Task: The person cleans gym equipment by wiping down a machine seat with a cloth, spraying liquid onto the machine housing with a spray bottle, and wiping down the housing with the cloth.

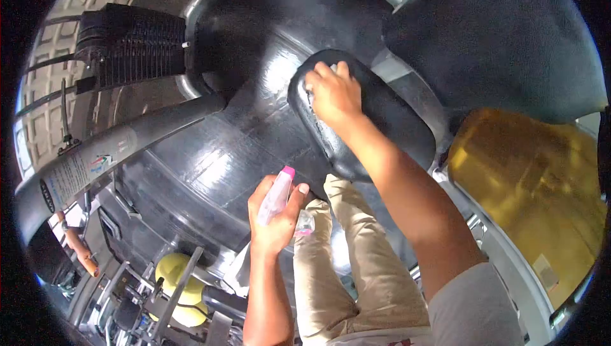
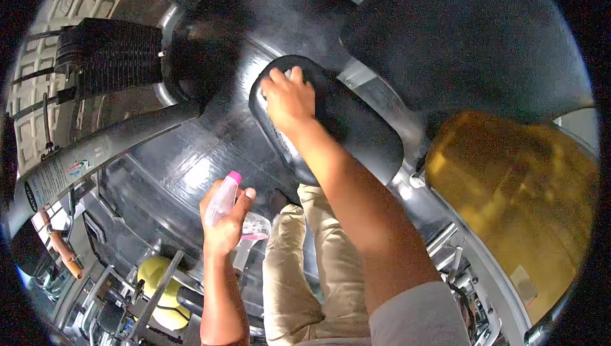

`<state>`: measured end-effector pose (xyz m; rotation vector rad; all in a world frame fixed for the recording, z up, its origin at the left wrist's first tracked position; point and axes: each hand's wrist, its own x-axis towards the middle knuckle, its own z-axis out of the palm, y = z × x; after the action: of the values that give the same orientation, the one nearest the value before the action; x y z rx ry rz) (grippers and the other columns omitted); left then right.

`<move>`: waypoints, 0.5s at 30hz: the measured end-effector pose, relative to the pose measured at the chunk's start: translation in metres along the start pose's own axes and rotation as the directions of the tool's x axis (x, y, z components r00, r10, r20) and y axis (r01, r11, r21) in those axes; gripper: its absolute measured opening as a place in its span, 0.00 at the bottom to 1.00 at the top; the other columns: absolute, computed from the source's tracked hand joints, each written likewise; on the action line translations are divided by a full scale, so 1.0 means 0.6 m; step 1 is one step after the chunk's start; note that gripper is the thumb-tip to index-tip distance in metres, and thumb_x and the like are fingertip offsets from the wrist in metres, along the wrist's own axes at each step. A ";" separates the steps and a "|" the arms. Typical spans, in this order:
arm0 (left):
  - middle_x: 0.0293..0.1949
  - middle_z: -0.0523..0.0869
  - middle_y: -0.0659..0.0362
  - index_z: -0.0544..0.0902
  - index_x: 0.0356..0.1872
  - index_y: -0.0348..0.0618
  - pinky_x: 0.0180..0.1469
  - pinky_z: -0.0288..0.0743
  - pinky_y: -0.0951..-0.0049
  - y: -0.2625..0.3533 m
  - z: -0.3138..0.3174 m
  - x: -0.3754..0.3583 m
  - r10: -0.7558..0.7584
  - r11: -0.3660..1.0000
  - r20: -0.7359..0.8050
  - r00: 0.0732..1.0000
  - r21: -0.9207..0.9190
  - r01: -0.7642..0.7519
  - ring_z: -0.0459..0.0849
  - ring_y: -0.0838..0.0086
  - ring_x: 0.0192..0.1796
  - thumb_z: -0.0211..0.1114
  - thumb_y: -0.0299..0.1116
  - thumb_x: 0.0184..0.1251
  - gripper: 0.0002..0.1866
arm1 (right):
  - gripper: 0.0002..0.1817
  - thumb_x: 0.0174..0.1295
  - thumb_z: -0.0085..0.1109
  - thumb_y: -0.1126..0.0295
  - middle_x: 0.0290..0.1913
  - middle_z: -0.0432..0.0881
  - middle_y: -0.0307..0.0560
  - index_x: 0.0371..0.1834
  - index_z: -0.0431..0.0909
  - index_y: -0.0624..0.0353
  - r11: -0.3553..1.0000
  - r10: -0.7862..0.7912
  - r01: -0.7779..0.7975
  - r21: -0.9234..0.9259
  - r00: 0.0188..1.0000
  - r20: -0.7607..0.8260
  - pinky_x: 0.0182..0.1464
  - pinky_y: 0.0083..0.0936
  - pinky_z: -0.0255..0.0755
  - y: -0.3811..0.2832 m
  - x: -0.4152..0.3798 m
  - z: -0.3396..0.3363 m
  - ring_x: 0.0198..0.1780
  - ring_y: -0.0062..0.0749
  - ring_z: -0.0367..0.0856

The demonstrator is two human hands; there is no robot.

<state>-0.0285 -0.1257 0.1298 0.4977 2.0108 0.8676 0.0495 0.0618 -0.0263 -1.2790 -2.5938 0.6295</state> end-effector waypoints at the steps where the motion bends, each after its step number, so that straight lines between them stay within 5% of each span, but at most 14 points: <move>1: 0.26 0.78 0.67 0.80 0.30 0.42 0.33 0.69 0.75 0.001 0.002 -0.006 -0.029 1.000 0.019 0.999 0.009 0.029 0.73 0.82 0.29 0.77 0.30 0.64 0.11 | 0.09 0.66 0.55 0.66 0.48 0.80 0.40 0.44 0.85 0.47 0.998 0.021 -0.027 0.052 0.994 0.109 0.50 0.50 0.80 -0.004 -0.036 -0.014 0.56 0.52 0.77; 2: 0.26 0.78 0.67 0.80 0.30 0.42 0.33 0.69 0.75 0.002 0.005 -0.002 -0.042 0.999 0.033 0.999 0.010 0.042 0.73 0.82 0.29 0.77 0.30 0.63 0.11 | 0.11 0.65 0.56 0.67 0.53 0.80 0.40 0.47 0.86 0.47 0.999 -0.046 0.047 -0.005 0.995 0.092 0.55 0.54 0.78 -0.001 -0.089 -0.007 0.61 0.54 0.74; 3: 0.26 0.78 0.67 0.80 0.30 0.42 0.33 0.69 0.75 0.002 0.007 0.005 -0.047 0.999 0.043 0.998 0.011 0.047 0.73 0.81 0.29 0.77 0.30 0.63 0.11 | 0.13 0.64 0.57 0.66 0.57 0.79 0.40 0.50 0.85 0.46 0.998 -0.066 0.065 0.014 0.952 0.300 0.58 0.57 0.77 -0.003 -0.129 -0.033 0.64 0.56 0.72; 7: 0.28 0.81 0.65 0.81 0.33 0.40 0.34 0.71 0.77 -0.002 0.010 0.017 0.031 0.996 0.068 0.997 0.077 -0.036 0.76 0.82 0.31 0.77 0.29 0.64 0.11 | 0.10 0.61 0.58 0.66 0.53 0.79 0.40 0.43 0.85 0.49 0.983 -0.174 0.134 0.127 0.901 0.397 0.52 0.53 0.78 0.008 -0.188 -0.058 0.61 0.53 0.74; 11: 0.27 0.79 0.66 0.81 0.31 0.41 0.34 0.68 0.76 0.014 0.007 0.024 -0.049 0.996 0.054 0.997 0.076 0.045 0.73 0.82 0.30 0.78 0.31 0.63 0.12 | 0.08 0.57 0.61 0.71 0.45 0.78 0.37 0.38 0.85 0.46 0.998 -0.065 0.065 0.021 0.998 -0.008 0.47 0.46 0.80 0.011 -0.036 -0.003 0.55 0.50 0.76; 13: 0.28 0.81 0.65 0.81 0.33 0.40 0.34 0.70 0.76 0.012 -0.003 0.029 0.000 0.994 0.061 0.998 0.112 -0.007 0.75 0.82 0.31 0.79 0.30 0.62 0.11 | 0.07 0.59 0.59 0.71 0.48 0.78 0.37 0.39 0.85 0.46 0.995 0.095 -0.092 0.039 0.990 -0.102 0.47 0.45 0.81 0.010 0.043 0.013 0.56 0.51 0.76; 15: 0.28 0.82 0.65 0.82 0.34 0.40 0.35 0.71 0.76 0.014 -0.014 0.033 0.008 0.992 0.051 0.999 0.122 -0.014 0.76 0.82 0.31 0.79 0.30 0.62 0.11 | 0.07 0.60 0.59 0.69 0.50 0.79 0.38 0.39 0.85 0.46 0.994 0.092 -0.088 0.059 0.993 -0.075 0.48 0.47 0.80 -0.006 0.027 0.012 0.57 0.50 0.76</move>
<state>-0.0458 -0.1108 0.1282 0.5938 2.0251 0.7342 0.0346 0.0709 -0.0317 -1.3809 -2.4509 0.6493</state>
